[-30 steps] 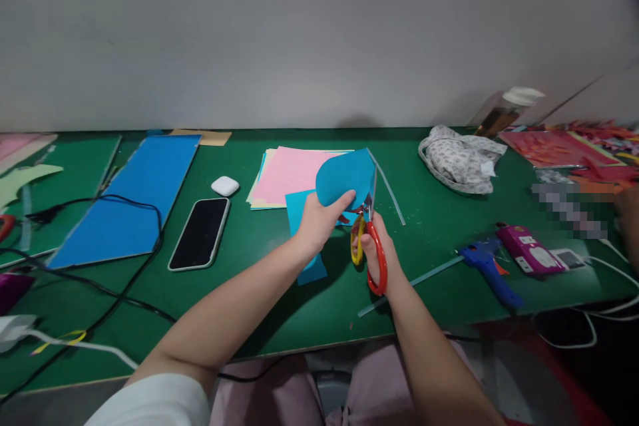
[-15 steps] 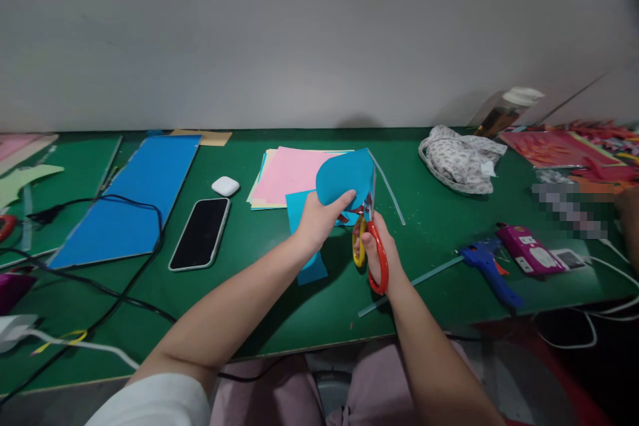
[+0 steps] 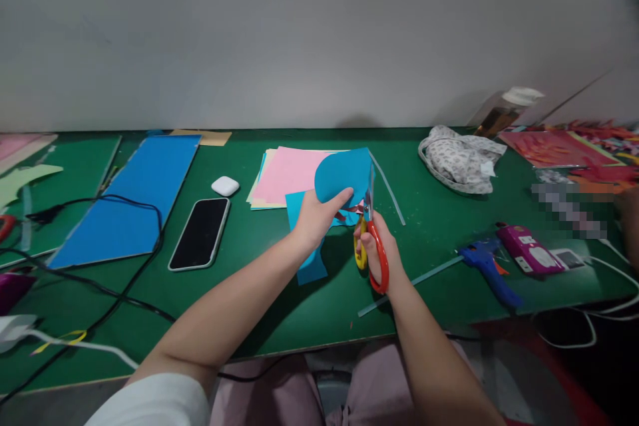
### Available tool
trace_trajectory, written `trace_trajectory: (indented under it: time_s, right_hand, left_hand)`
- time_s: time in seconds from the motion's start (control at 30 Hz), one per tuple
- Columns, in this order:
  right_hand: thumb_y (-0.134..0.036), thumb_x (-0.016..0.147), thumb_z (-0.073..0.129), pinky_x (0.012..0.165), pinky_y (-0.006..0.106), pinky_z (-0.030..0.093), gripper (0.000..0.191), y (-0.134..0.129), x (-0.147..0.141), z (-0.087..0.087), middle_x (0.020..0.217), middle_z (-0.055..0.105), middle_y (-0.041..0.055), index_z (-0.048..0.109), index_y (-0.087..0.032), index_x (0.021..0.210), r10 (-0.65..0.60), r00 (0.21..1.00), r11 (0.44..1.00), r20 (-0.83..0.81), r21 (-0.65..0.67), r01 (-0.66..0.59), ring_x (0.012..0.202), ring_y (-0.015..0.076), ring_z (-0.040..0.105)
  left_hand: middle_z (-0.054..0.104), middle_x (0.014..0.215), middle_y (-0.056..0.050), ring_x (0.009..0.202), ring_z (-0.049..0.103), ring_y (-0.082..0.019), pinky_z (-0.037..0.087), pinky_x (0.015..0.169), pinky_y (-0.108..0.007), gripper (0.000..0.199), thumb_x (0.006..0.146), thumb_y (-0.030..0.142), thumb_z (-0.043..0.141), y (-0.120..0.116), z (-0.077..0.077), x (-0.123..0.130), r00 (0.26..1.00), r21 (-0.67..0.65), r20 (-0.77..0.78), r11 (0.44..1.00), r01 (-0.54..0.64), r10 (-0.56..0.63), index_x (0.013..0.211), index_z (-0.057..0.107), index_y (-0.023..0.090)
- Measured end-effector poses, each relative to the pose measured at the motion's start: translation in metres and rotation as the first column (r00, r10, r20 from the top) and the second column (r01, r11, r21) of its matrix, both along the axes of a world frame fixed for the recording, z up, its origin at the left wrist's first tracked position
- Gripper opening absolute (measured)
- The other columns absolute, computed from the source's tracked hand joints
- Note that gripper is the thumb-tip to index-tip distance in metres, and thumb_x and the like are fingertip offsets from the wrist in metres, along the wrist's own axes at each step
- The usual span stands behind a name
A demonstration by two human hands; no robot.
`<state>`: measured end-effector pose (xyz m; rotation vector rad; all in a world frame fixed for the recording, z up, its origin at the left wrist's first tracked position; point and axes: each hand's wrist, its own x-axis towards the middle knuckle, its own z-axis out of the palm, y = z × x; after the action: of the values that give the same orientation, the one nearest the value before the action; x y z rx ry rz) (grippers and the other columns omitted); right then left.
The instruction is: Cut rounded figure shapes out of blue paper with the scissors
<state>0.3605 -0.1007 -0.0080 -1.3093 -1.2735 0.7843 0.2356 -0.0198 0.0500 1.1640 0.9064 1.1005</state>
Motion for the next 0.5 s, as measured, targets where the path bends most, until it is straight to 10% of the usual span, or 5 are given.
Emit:
trace_trajectory:
  time_s: [0.5]
  right_hand:
    - [-0.075,0.081,0.049,0.052,0.026,0.045,0.075,-0.0006,-0.0006,0.0025,0.079,0.056,0.0016,0.049,-0.019,0.131,0.003,1.000,0.998,-0.002,-0.055,-0.003,0.059,0.0136,0.050]
  left_hand:
    - [0.071,0.075,-0.006,0.064,0.070,-0.018,0.046,0.049,-0.022,0.036,0.072,0.044,0.075,0.0079,-0.0005,-0.0046,1.000,0.006,0.001,1.000,0.016,-0.016,0.087,0.067,0.012]
